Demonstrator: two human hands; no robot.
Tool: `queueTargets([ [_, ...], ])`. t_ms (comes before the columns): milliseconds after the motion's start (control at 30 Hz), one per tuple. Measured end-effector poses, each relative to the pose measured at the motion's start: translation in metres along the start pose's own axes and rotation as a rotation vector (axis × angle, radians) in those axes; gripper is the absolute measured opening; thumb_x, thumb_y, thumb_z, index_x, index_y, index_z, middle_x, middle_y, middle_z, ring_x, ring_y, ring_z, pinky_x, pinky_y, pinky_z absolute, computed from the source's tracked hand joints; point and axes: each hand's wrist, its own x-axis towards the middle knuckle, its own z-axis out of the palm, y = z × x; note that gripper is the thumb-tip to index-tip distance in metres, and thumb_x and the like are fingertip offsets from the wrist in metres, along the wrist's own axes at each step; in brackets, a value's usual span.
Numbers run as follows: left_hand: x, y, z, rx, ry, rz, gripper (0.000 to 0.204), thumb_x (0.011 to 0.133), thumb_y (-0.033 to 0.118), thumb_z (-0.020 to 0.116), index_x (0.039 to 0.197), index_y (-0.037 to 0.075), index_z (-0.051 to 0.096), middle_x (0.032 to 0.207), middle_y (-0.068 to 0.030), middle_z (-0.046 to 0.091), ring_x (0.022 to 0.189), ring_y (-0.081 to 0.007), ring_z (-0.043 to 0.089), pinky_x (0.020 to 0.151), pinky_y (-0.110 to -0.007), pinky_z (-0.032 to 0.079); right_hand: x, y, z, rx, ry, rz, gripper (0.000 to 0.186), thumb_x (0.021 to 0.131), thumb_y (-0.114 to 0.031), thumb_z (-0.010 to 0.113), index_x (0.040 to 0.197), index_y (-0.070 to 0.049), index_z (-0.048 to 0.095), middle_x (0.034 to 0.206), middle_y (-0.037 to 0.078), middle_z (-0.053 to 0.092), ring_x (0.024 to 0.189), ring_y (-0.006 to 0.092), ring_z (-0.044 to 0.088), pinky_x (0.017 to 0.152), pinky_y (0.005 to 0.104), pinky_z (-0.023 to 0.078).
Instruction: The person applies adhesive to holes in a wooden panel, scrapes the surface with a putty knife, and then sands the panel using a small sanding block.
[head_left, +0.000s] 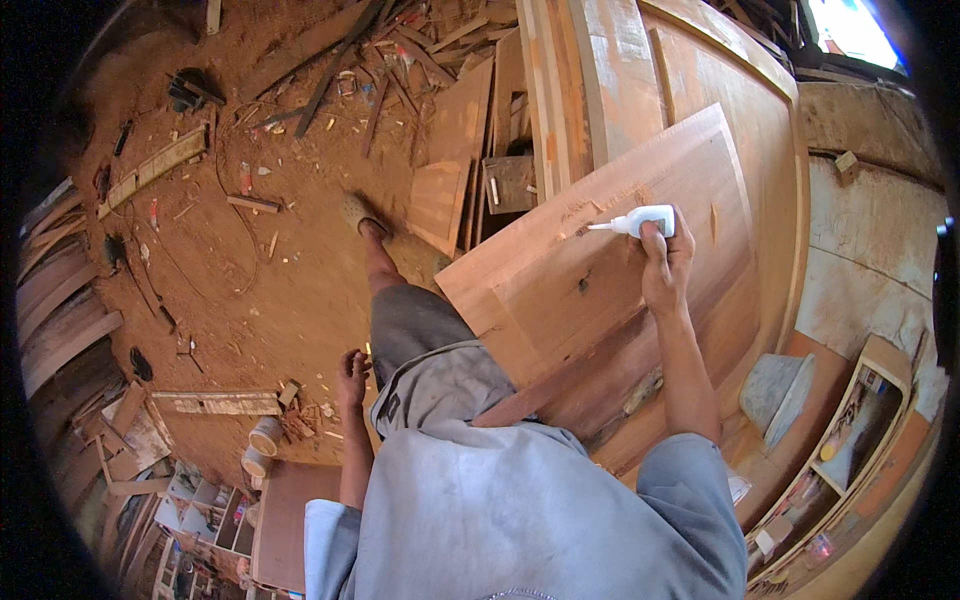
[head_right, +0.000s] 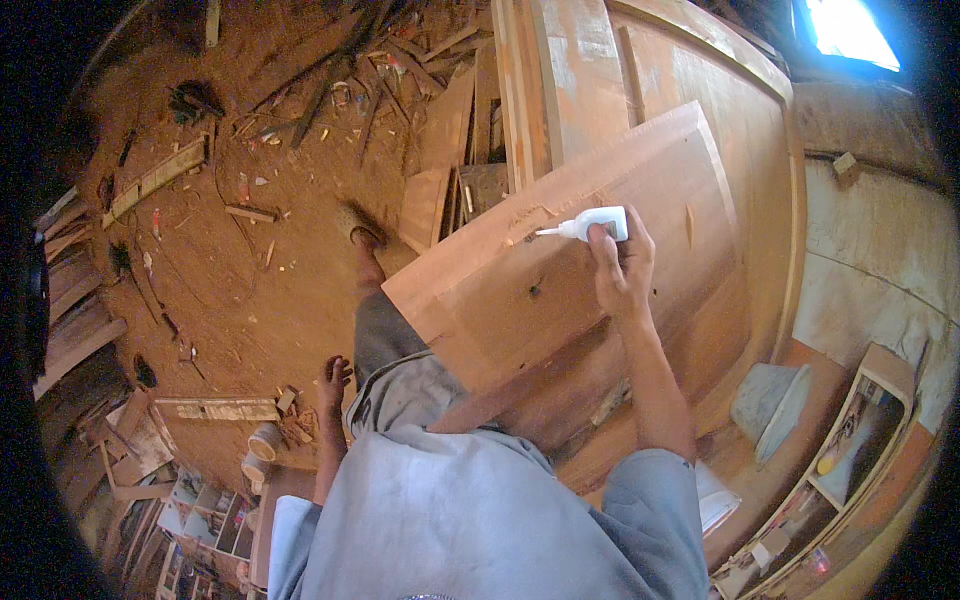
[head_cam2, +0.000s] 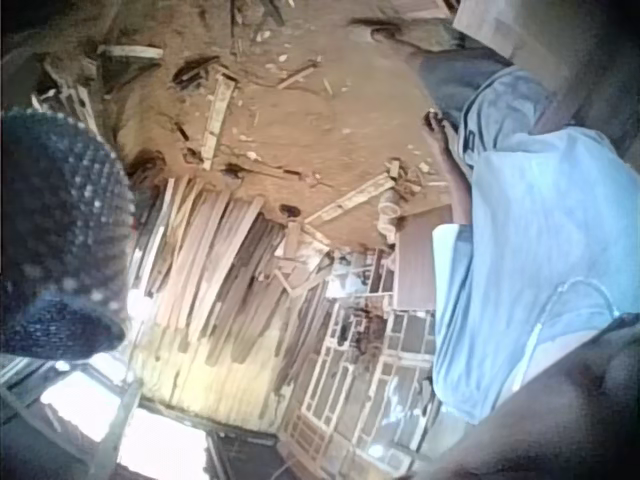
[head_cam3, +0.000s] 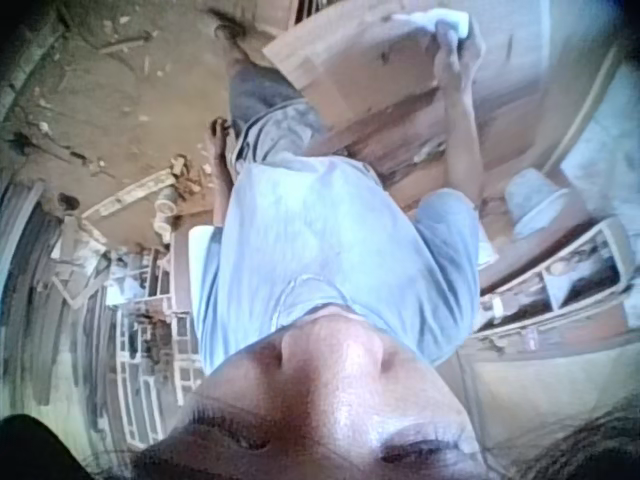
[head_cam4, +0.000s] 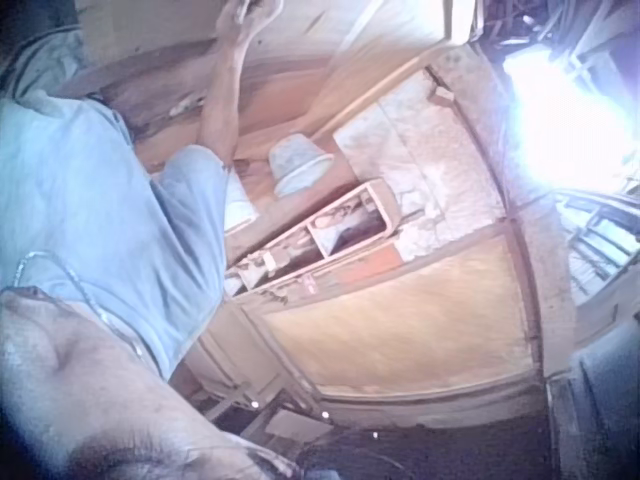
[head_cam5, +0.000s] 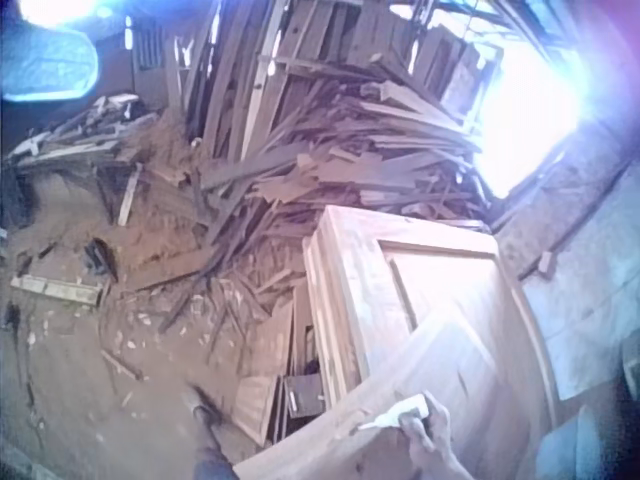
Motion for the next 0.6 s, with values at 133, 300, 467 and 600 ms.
queueTargets([
  [133,0.006,0.006,-0.002,-0.042,0.002,0.013,0.045,0.100,0.038,0.055,0.128,0.002,0.053,0.117,-0.0127,0.065,0.094,-0.0205,0.065,0.080,-0.033,0.050,0.001,-0.002,0.001,-0.031,-0.004,0.008,0.021,0.097,-0.023,0.061,0.093,-0.002,0.059,0.075,-0.001,0.055,0.065,0.0047,0.047,0.056,0.0207,0.037],
  [300,0.010,0.021,0.003,-0.008,0.001,0.002,0.047,0.101,0.038,0.053,0.129,0.000,0.052,0.118,-0.0147,0.065,0.097,-0.0212,0.065,0.081,-0.034,0.051,0.002,-0.007,0.004,-0.052,-0.026,0.012,0.021,0.096,-0.023,0.061,0.093,-0.003,0.059,0.075,0.000,0.057,0.064,0.0046,0.050,0.055,0.0204,0.039],
  [467,0.014,0.023,0.003,0.018,-0.003,-0.018,0.046,0.102,0.036,0.051,0.130,0.001,0.052,0.121,-0.0160,0.063,0.100,-0.0236,0.066,0.084,-0.036,0.051,0.001,-0.008,0.005,-0.022,-0.016,0.045,0.022,0.096,-0.024,0.061,0.093,-0.003,0.058,0.073,0.000,0.057,0.063,0.0050,0.051,0.054,0.0209,0.040],
  [600,0.013,0.019,0.001,0.006,-0.003,-0.019,0.046,0.102,0.036,0.051,0.130,0.001,0.051,0.121,-0.0161,0.063,0.101,-0.0235,0.066,0.085,-0.036,0.051,0.001,-0.009,0.003,-0.122,-0.041,0.014,0.025,0.098,-0.029,0.058,0.096,-0.004,0.058,0.076,0.001,0.058,0.066,0.0074,0.053,0.059,0.0221,0.044],
])
